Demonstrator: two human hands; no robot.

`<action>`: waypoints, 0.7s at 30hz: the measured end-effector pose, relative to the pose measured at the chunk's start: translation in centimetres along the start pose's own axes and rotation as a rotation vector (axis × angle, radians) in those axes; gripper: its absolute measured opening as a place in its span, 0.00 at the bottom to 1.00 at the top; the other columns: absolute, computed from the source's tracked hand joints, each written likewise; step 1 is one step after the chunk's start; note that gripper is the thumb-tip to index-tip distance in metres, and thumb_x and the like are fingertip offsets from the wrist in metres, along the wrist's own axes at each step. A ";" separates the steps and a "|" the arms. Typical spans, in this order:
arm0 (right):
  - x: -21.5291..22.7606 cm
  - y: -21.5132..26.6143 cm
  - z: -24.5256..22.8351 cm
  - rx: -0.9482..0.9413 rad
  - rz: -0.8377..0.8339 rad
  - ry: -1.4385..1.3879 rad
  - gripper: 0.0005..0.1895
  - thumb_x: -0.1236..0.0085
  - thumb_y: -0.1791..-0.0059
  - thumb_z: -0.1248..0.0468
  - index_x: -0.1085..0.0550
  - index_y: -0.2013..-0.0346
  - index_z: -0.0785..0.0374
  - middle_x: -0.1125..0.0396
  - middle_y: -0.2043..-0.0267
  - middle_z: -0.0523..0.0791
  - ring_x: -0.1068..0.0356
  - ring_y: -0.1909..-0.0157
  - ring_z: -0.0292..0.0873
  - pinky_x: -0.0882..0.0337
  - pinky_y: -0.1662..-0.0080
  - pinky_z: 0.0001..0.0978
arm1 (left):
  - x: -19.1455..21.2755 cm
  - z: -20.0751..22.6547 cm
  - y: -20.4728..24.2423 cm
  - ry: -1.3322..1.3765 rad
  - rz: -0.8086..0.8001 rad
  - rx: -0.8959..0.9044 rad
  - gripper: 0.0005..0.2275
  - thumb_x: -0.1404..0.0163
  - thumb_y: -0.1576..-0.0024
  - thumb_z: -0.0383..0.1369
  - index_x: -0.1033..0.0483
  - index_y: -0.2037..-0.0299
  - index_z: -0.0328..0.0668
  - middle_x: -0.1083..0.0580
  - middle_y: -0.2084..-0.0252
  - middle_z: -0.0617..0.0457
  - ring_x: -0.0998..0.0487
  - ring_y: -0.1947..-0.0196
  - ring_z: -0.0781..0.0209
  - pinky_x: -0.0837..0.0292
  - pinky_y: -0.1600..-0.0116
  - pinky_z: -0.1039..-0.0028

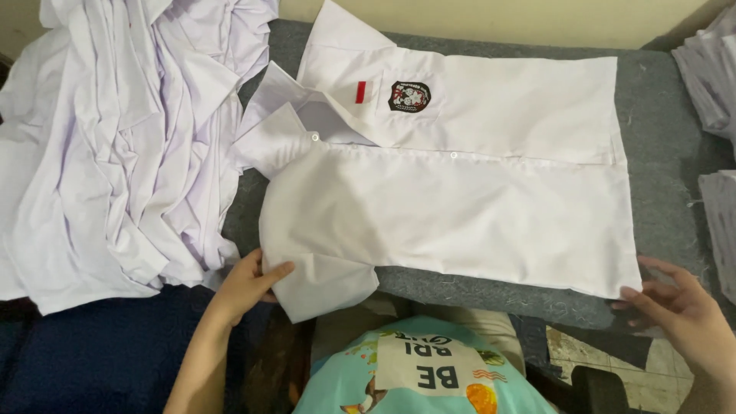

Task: Folding and smoothing white school shirts on a work table in a factory.

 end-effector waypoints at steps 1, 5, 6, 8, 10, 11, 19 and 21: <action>0.0 -0.5 0.2 0.035 -0.005 0.034 0.31 0.42 0.47 0.77 0.35 0.29 0.68 0.28 0.57 0.64 0.27 0.60 0.66 0.25 0.58 0.60 | -0.1 -0.6 -0.7 0.105 -0.014 -0.085 0.27 0.44 0.47 0.37 0.29 0.36 0.40 0.22 0.44 0.45 0.21 0.48 0.54 0.20 0.50 0.61; 0.1 -0.5 0.3 0.145 0.117 0.117 0.28 0.38 0.48 0.73 0.30 0.32 0.68 0.29 0.47 0.60 0.29 0.61 0.58 0.27 0.65 0.49 | -0.5 -1.3 -0.3 0.557 0.036 -0.139 0.26 0.46 0.46 0.31 0.30 0.35 0.40 0.24 0.42 0.45 0.24 0.47 0.56 0.29 0.42 0.68; 0.1 -1.2 1.6 0.146 0.116 0.118 0.28 0.38 0.48 0.73 0.30 0.32 0.68 0.29 0.47 0.60 0.29 0.61 0.58 0.27 0.65 0.49 | -0.6 -0.9 0.2 0.558 0.037 -0.138 0.26 0.46 0.46 0.31 0.30 0.35 0.40 0.24 0.42 0.45 0.24 0.47 0.56 0.29 0.42 0.68; 0.8 -1.8 2.1 0.433 0.335 0.390 0.20 0.38 0.42 0.67 0.29 0.37 0.73 0.35 0.40 0.51 0.39 0.74 0.47 0.35 0.71 0.42 | -1.5 -0.9 1.1 0.591 -0.018 0.001 0.25 0.49 0.45 0.39 0.27 0.39 0.31 0.23 0.45 0.41 0.23 0.48 0.52 0.29 0.41 0.66; 0.0 -0.7 0.4 0.394 0.289 0.435 0.21 0.38 0.44 0.66 0.28 0.38 0.72 0.36 0.41 0.55 0.35 0.68 0.50 0.30 0.64 0.46 | -1.5 -3.3 -0.3 0.329 -0.125 0.003 0.27 0.45 0.48 0.40 0.26 0.38 0.34 0.22 0.42 0.45 0.23 0.45 0.55 0.29 0.38 0.68; -0.6 -0.1 -0.3 0.352 0.242 0.479 0.22 0.38 0.45 0.65 0.28 0.38 0.71 0.38 0.43 0.59 0.30 0.62 0.53 0.26 0.58 0.50 | -1.8 -4.7 -1.0 0.066 -0.229 0.009 0.30 0.41 0.51 0.40 0.24 0.37 0.36 0.21 0.40 0.48 0.22 0.43 0.58 0.28 0.36 0.70; -6.0 5.0 -3.6 0.938 0.236 0.149 0.08 0.43 0.41 0.75 0.27 0.46 0.72 0.39 0.43 0.56 0.36 0.56 0.45 0.31 0.55 0.32 | -3.2 -1.4 2.2 0.602 -0.208 0.019 0.23 0.49 0.44 0.31 0.26 0.39 0.26 0.23 0.41 0.38 0.24 0.43 0.49 0.29 0.38 0.60; -9.8 6.2 -5.1 1.041 0.109 0.022 0.08 0.45 0.44 0.76 0.28 0.50 0.69 0.37 0.46 0.54 0.36 0.56 0.42 0.31 0.56 0.25 | -4.0 0.1 3.2 0.760 -0.197 0.007 0.22 0.50 0.44 0.30 0.27 0.39 0.26 0.24 0.42 0.38 0.25 0.43 0.49 0.31 0.38 0.61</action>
Point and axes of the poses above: each hand's wrist, its own y-axis away from the middle knuckle, its own x-axis out of the back of the hand, z = x × y, the point moved 7 cm from there along -y, towards the middle knuckle
